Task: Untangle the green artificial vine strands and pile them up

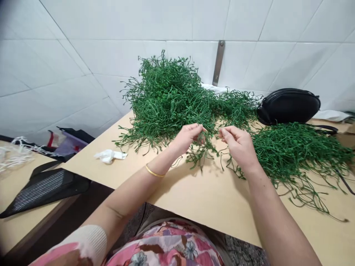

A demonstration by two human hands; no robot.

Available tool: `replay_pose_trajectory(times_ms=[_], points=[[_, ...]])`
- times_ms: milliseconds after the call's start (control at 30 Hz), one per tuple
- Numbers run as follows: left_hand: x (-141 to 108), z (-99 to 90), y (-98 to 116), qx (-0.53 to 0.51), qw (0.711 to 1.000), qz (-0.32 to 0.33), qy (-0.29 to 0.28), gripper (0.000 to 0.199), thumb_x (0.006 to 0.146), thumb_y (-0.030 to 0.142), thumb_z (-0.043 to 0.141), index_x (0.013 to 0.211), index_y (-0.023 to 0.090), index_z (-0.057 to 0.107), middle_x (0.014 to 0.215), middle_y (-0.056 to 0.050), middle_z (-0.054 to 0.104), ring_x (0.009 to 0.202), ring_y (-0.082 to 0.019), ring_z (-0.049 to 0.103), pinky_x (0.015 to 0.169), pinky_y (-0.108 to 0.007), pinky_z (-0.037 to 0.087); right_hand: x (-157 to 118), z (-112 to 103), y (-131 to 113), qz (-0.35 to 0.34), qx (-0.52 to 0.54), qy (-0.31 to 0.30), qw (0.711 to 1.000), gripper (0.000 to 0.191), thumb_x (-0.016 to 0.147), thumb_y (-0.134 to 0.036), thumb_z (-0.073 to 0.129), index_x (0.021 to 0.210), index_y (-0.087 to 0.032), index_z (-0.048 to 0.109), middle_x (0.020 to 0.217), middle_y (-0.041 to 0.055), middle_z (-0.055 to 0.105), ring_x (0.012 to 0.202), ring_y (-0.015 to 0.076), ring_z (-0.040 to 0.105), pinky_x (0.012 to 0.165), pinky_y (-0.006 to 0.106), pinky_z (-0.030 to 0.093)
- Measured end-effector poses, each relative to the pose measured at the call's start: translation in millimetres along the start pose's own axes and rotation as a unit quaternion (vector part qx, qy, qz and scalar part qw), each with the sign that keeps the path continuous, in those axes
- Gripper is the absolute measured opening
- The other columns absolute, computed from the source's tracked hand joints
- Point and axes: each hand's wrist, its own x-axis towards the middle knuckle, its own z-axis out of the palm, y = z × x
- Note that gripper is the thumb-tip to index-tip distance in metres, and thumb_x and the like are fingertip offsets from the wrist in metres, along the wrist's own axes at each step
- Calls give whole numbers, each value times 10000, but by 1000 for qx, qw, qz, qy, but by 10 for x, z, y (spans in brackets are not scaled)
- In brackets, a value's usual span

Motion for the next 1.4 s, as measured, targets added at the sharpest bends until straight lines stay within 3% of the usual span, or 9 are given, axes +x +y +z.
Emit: replay_pose_trajectory(times_ms=[167,367,500,767,967,1067,1167,1233,1400], points=[[-9,51,-259,-7,997,-6,-75,228,817,337,581,725,130,559,508,25,568,454,-85,540,509,-213,409,-27,148,135,40,113,-48,992,335,751,-504,638,872,-196,693,842,56,702,826,192,631,758,339,496],[-56,1,-281,48,996,19,-77,266,812,362,572,674,156,476,478,49,520,417,-69,491,455,-194,362,-76,235,273,94,198,-99,971,351,683,-449,724,937,-212,676,873,26,698,831,162,626,824,331,485],[-90,11,-289,81,995,23,-57,305,789,417,603,696,177,439,427,78,449,369,-52,405,415,-178,304,-104,275,315,105,224,-137,959,376,637,-383,761,966,-225,669,760,-7,666,732,138,598,748,306,482],[-102,-16,-269,178,974,140,32,287,828,435,531,755,158,529,560,48,453,524,-60,404,519,-201,326,-109,271,393,82,178,-77,977,241,615,-378,761,779,-217,691,793,3,659,766,151,578,754,315,469],[-111,-72,-276,336,916,212,-59,208,813,367,551,809,160,570,719,0,573,662,-103,487,630,-232,381,-120,192,346,103,303,-59,946,263,617,-403,767,793,-237,665,738,0,667,772,177,628,842,371,469],[-95,-84,-273,479,838,252,-72,109,825,214,481,848,168,577,779,-37,593,734,-143,513,685,-272,391,-117,155,329,110,327,-47,938,239,644,-404,743,783,-246,631,714,-6,654,772,185,644,830,381,475],[-69,-112,-257,614,739,275,23,208,799,98,400,844,177,587,830,-82,591,810,-197,504,720,-331,379,-119,161,311,98,302,-23,948,243,651,-409,728,787,-244,612,752,-1,641,785,184,635,798,367,484],[-41,-163,-239,651,699,281,96,221,806,99,388,839,186,588,868,-96,590,833,-218,492,732,-358,376,-128,174,285,93,282,-16,955,252,637,-405,737,770,-234,608,738,-5,621,717,162,608,729,332,486],[45,-354,-223,667,684,232,182,183,800,116,422,827,195,585,955,-118,575,967,-269,462,774,-405,390,-130,162,259,135,276,4,952,253,599,-376,768,699,-213,604,575,-47,513,485,81,430,468,232,335]])
